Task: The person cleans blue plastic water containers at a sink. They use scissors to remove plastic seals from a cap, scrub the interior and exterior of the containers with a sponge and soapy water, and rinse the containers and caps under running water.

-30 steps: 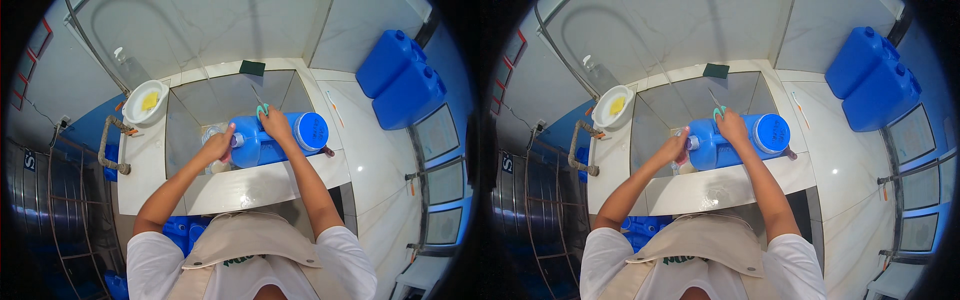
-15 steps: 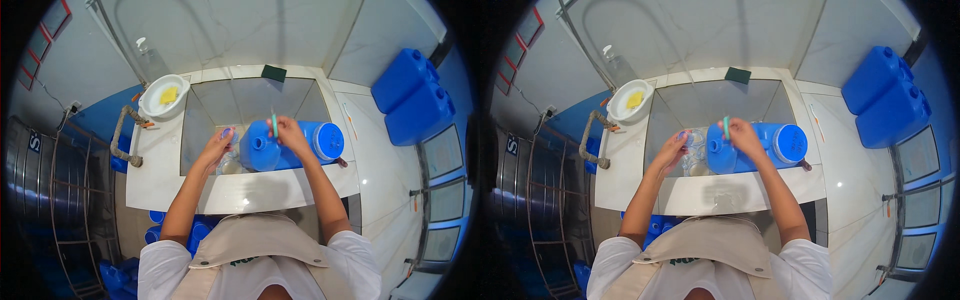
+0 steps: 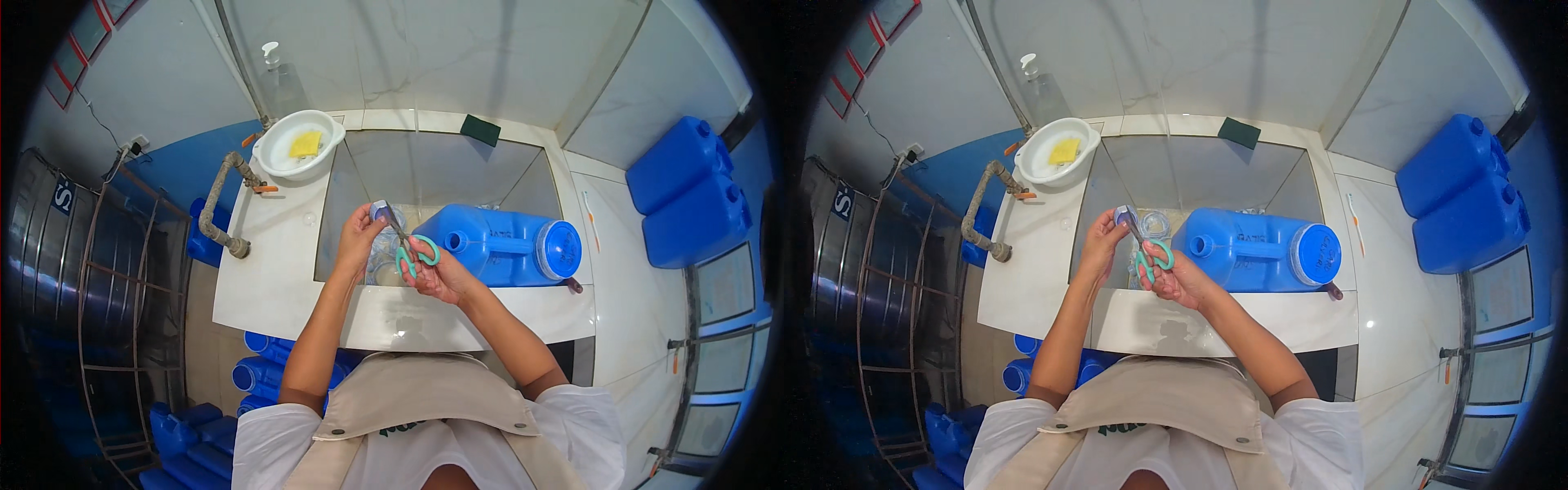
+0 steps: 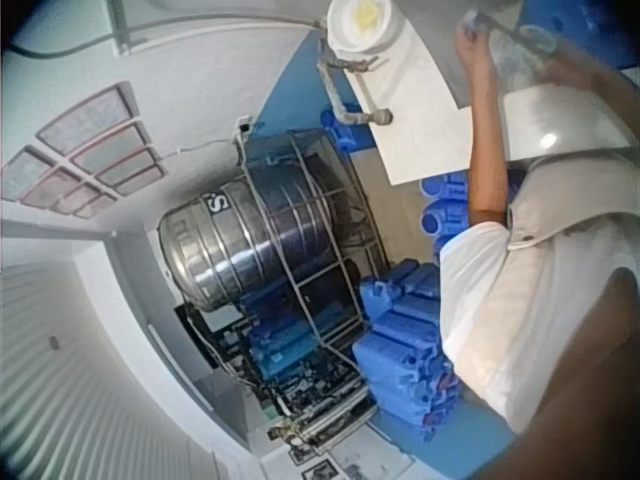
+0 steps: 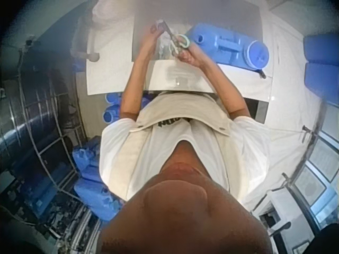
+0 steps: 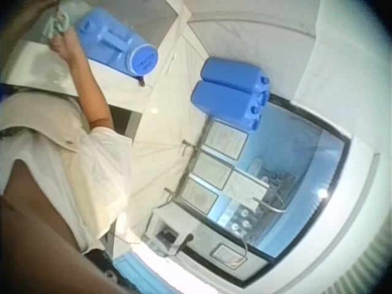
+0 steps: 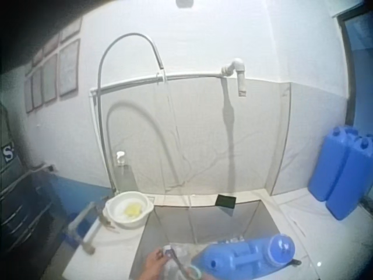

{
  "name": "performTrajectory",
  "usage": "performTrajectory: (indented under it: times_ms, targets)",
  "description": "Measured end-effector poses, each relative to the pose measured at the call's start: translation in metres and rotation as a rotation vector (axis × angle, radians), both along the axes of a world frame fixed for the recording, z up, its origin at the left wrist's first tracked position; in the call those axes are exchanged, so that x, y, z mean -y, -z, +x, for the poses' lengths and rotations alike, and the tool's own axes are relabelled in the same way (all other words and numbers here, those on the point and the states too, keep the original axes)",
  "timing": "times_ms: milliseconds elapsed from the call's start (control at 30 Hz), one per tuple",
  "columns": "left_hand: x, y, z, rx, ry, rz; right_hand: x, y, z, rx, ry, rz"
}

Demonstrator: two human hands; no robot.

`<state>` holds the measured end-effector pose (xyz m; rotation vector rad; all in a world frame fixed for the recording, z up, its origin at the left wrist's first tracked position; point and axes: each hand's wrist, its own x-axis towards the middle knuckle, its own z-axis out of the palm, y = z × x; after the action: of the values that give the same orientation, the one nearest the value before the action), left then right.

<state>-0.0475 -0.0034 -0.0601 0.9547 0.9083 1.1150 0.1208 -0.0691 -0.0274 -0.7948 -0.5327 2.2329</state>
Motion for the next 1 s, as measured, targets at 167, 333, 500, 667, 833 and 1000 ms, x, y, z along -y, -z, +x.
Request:
performTrajectory:
  times_ms: [167,333,500,667,833,1000]
  targets:
    - [0.004,-0.006,-0.003,-0.083,-0.091,0.155,0.004,0.003,-0.010,0.029,0.007,0.047]
    - [0.019,0.003,-0.005,-0.752,-0.197,0.818,-0.008,-0.001,-0.015,0.164,0.177,0.115]
    - [0.010,0.002,-0.006,-0.548,-0.092,0.388,-0.038,0.015,-0.001,0.813,0.368,0.930]
    - [0.013,-0.005,-0.013,-0.455,0.100,0.238,-0.041,-0.029,-0.019,1.051,0.289,1.136]
    - [0.016,-0.007,-0.018,-0.352,-0.021,0.285,-0.043,-0.028,-0.028,1.181,0.236,1.403]
    - [0.017,-0.015,-0.021,-0.640,-0.135,0.409,-0.050,-0.018,-0.041,1.174,0.452,1.374]
